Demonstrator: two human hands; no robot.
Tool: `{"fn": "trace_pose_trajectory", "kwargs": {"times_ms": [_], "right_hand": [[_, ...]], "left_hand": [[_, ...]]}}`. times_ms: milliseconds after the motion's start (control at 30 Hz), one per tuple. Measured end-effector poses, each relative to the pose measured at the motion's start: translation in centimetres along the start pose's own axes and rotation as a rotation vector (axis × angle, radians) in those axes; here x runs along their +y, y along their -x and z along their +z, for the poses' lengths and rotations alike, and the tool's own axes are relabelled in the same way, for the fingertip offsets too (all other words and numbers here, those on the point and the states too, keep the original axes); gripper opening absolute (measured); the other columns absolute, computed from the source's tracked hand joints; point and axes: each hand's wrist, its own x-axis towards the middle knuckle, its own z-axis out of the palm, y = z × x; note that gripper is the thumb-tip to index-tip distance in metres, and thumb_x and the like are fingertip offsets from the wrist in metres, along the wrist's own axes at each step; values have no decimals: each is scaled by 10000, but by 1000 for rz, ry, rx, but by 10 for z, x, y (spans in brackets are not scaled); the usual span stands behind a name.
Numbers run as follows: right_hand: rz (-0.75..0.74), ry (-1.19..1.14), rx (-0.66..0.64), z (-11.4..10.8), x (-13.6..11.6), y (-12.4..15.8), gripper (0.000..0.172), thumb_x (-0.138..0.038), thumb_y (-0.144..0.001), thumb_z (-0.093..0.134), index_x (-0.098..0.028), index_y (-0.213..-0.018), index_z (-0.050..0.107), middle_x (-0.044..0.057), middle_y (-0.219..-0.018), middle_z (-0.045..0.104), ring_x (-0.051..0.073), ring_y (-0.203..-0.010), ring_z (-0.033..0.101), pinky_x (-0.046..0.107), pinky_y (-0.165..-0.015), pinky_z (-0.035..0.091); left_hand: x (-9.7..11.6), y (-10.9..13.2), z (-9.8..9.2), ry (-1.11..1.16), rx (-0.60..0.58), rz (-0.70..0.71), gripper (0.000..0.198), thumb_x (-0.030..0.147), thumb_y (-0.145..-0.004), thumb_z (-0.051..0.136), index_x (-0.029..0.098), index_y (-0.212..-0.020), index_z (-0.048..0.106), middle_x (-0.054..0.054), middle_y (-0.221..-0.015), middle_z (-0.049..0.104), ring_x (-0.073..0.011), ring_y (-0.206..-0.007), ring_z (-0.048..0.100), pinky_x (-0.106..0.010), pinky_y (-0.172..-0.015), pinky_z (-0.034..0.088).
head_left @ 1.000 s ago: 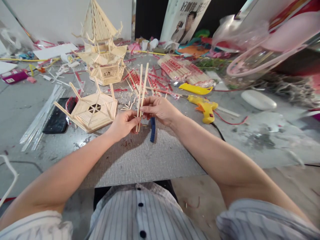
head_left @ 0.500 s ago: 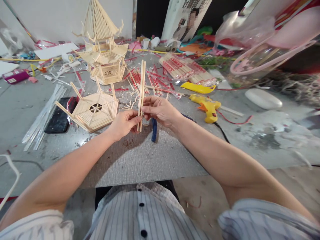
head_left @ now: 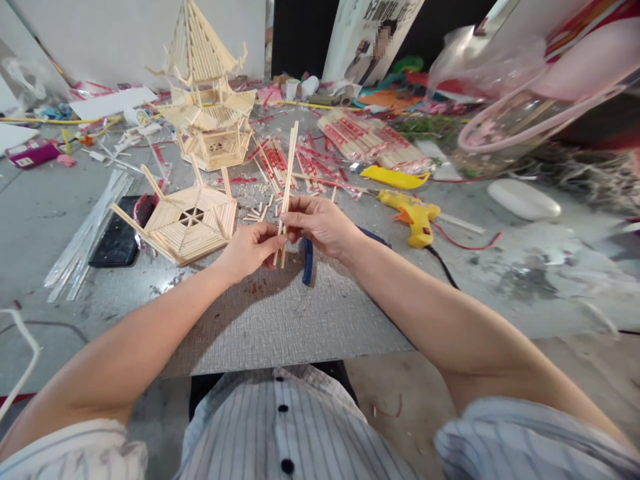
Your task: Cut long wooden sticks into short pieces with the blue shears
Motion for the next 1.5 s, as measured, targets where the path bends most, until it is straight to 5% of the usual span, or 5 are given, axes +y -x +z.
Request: {"fn": "trace_pose_trajectory", "kwargs": {"times_ms": [333, 733, 1067, 1267, 1500], "right_hand": [[-50, 72, 129, -2, -25, -9, 172, -197, -672, 694, -163, -689, 527, -54, -559, 525, 56, -403, 493, 209, -400, 422], [-3, 498, 584, -35, -45, -97, 155, -69, -722, 588, -153, -613, 517, -32, -443, 487, 49, -316, 428, 166, -298, 340], [-1, 94, 128, 0, -29, -7, 107, -206, -766, 627, -157, -738, 537, -7, -639, 641, 75, -442, 580, 186, -419, 480], [-38, 51, 83, 3, -15, 7, 210, -307, -716, 684, -171, -739, 525, -11, -676, 643, 76, -496, 595, 212, -492, 507], [-276, 739, 175, -14, -9, 10, 157, -331, -805, 550, -184, -824, 601, 24, -768, 658, 116, -579, 571, 280, -576, 457]], "left_hand": [[1, 4, 1, -72, 25, 27, 155, 255, -820, 495, 149, -708, 501, 39, -528, 532, -44, -371, 488, -165, -389, 392], [-3, 5, 2, -204, 63, 68, 159, 279, -822, 472, 152, -736, 513, 41, -553, 533, -37, -378, 480, -153, -391, 357], [-4, 1, -1, 33, 105, 75, 172, 315, -840, 461, 151, -810, 501, 17, -714, 582, -26, -371, 495, -164, -368, 384], [6, 3, -1, -19, 59, 36, 125, 244, -795, 534, 139, -727, 532, 29, -612, 569, -23, -372, 479, -155, -372, 369], [2, 0, -3, -61, 81, 86, 126, 241, -808, 520, 147, -725, 513, 35, -592, 560, -16, -356, 447, -150, -353, 340]]}}
